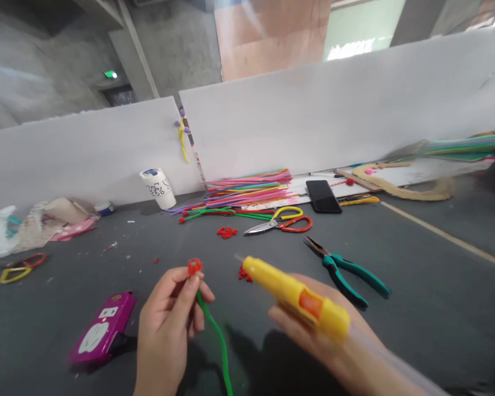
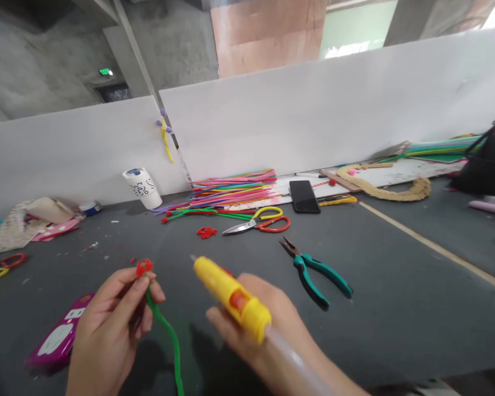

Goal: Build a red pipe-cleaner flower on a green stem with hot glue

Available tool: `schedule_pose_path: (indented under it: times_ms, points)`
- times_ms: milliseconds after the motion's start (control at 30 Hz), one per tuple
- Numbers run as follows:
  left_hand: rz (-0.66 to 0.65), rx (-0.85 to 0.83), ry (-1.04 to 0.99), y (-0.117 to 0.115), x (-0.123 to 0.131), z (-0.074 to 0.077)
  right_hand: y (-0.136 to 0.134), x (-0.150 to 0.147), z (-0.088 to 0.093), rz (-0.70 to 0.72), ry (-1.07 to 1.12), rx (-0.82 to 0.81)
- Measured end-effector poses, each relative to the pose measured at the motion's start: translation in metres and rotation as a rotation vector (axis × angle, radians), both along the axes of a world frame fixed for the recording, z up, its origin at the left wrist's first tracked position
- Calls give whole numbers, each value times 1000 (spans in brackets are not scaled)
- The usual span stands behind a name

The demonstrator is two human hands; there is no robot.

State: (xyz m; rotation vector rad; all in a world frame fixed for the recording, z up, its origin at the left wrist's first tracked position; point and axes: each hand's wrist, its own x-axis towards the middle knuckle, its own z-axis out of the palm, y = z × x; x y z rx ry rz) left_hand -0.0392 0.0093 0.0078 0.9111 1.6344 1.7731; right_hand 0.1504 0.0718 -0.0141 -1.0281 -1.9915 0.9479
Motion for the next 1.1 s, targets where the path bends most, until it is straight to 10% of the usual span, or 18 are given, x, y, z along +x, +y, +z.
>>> schedule_pose_path:
  times_ms: [300, 600, 1100]
  points:
    - [-224, -130, -220, 10, 0, -3, 70, 12, -15, -80, -262, -267]
    - [-264, -119, -221, 8, -4, -4, 68, 8, -5, -274, -795, -31]
    - [-321, -141, -220, 12, -3, -8, 60, -36, -14, 232, -850, 321]
